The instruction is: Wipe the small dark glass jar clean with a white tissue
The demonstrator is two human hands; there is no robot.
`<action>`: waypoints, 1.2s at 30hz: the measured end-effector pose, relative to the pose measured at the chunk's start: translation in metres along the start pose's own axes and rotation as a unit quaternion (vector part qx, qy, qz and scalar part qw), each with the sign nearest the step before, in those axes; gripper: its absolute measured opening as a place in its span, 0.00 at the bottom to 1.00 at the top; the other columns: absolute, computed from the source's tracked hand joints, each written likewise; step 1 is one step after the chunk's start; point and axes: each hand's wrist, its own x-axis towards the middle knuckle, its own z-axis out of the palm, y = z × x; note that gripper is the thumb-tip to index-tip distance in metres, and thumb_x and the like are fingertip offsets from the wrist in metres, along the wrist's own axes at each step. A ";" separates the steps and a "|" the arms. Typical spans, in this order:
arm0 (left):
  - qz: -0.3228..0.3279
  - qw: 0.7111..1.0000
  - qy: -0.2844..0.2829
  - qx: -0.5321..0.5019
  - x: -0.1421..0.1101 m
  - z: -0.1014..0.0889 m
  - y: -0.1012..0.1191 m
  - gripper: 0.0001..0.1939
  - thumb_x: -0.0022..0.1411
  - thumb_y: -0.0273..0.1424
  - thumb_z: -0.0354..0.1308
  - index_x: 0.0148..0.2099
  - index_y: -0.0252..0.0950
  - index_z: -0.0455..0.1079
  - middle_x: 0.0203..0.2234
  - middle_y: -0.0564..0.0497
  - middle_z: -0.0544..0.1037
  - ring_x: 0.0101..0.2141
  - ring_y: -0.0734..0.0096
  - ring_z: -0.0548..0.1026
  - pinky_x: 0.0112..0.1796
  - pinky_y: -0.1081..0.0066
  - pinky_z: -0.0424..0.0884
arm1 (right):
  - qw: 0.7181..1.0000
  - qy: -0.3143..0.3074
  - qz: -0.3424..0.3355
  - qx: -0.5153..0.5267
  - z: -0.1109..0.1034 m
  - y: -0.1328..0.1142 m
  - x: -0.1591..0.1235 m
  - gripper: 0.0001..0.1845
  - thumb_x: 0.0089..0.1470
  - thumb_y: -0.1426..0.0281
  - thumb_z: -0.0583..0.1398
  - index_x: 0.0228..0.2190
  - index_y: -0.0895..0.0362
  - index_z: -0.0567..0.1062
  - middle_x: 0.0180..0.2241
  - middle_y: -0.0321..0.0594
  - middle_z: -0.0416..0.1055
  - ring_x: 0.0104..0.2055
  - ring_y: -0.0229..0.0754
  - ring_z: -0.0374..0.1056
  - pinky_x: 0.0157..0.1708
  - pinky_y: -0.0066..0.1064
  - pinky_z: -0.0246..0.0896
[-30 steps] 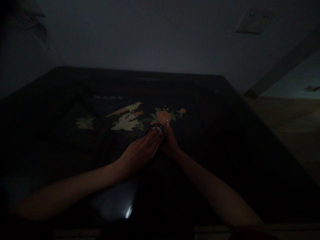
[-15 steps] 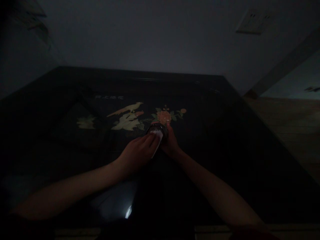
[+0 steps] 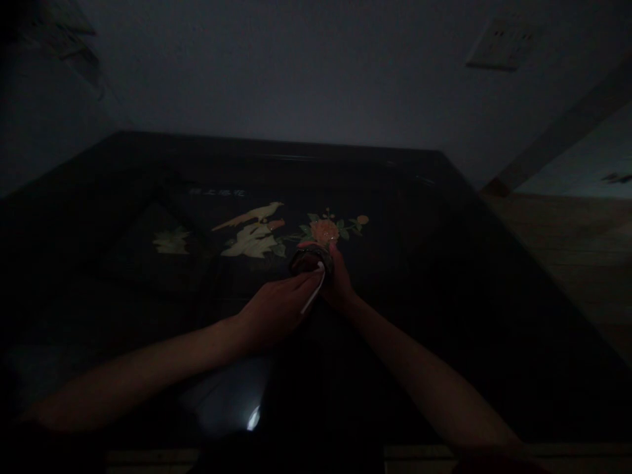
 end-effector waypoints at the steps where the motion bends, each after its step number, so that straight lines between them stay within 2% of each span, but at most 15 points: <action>1: 0.002 1.000 0.003 -0.002 0.001 0.001 0.000 0.23 0.66 0.21 0.44 0.62 0.27 0.51 0.55 0.35 0.70 0.54 0.63 0.72 0.48 0.66 0.74 | 1.000 -0.003 0.003 0.006 0.000 0.000 0.001 0.22 0.52 0.49 0.55 0.33 0.53 0.77 0.27 0.37 0.77 0.36 0.46 0.73 0.42 0.38 0.67; 4: 0.015 1.000 0.014 0.016 0.002 0.006 0.000 0.25 0.65 0.20 0.42 0.64 0.23 0.49 0.58 0.32 0.67 0.59 0.61 0.66 0.53 0.65 0.70 | 1.000 -0.005 0.009 0.026 0.000 0.000 0.003 0.23 0.49 0.49 0.56 0.32 0.54 0.77 0.26 0.38 0.77 0.39 0.49 0.74 0.44 0.40 0.68; 8: 0.028 0.995 0.027 0.089 0.002 0.010 -0.002 0.24 0.65 0.19 0.41 0.63 0.20 0.52 0.60 0.31 0.64 0.62 0.60 0.60 0.56 0.64 0.67 | 0.998 0.022 0.018 0.051 0.000 0.003 0.005 0.22 0.48 0.49 0.56 0.28 0.54 0.77 0.27 0.39 0.78 0.43 0.50 0.74 0.46 0.41 0.68; 14: 0.007 0.983 0.049 0.175 0.002 0.010 -0.003 0.22 0.68 0.22 0.41 0.63 0.25 0.58 0.61 0.37 0.64 0.61 0.60 0.62 0.49 0.66 0.73 | 0.994 0.060 0.042 0.076 -0.002 0.006 0.003 0.21 0.48 0.49 0.57 0.25 0.53 0.76 0.25 0.37 0.78 0.39 0.47 0.75 0.45 0.37 0.69; 17: -0.009 0.979 0.051 0.196 0.002 0.007 -0.002 0.22 0.68 0.22 0.41 0.63 0.27 0.59 0.61 0.39 0.64 0.60 0.62 0.64 0.45 0.67 0.75 | 0.995 0.052 0.044 0.075 -0.005 0.007 0.005 0.21 0.50 0.50 0.56 0.28 0.54 0.78 0.26 0.36 0.78 0.36 0.43 0.75 0.44 0.33 0.68; 22: -0.031 0.974 0.035 0.222 -0.002 0.004 0.001 0.23 0.67 0.20 0.41 0.63 0.25 0.58 0.60 0.39 0.66 0.59 0.62 0.66 0.39 0.66 0.76 | 0.996 0.044 0.023 0.068 -0.008 0.009 0.008 0.23 0.54 0.51 0.53 0.30 0.55 0.79 0.27 0.36 0.78 0.33 0.40 0.74 0.42 0.31 0.67; 26: -0.031 0.972 0.030 0.230 -0.004 0.004 0.002 0.23 0.67 0.20 0.42 0.62 0.22 0.59 0.58 0.37 0.69 0.57 0.59 0.69 0.38 0.66 0.76 | 0.997 0.039 0.025 0.057 -0.007 0.008 0.007 0.22 0.54 0.52 0.54 0.31 0.54 0.78 0.29 0.36 0.78 0.36 0.42 0.74 0.44 0.33 0.67; 32: -0.040 0.982 0.026 0.185 0.000 0.006 0.002 0.23 0.68 0.22 0.42 0.63 0.22 0.57 0.60 0.36 0.65 0.59 0.59 0.65 0.46 0.65 0.75 | 0.997 0.053 0.029 0.051 -0.005 0.008 0.006 0.21 0.51 0.50 0.55 0.30 0.53 0.77 0.28 0.37 0.78 0.40 0.45 0.73 0.45 0.36 0.67; 36: -0.014 0.990 0.031 0.138 0.004 0.012 -0.001 0.24 0.67 0.22 0.41 0.64 0.21 0.54 0.62 0.34 0.61 0.62 0.58 0.60 0.54 0.63 0.69 | 0.997 0.050 0.025 0.050 -0.003 0.007 0.006 0.23 0.50 0.49 0.54 0.30 0.53 0.76 0.27 0.38 0.77 0.40 0.47 0.74 0.46 0.39 0.67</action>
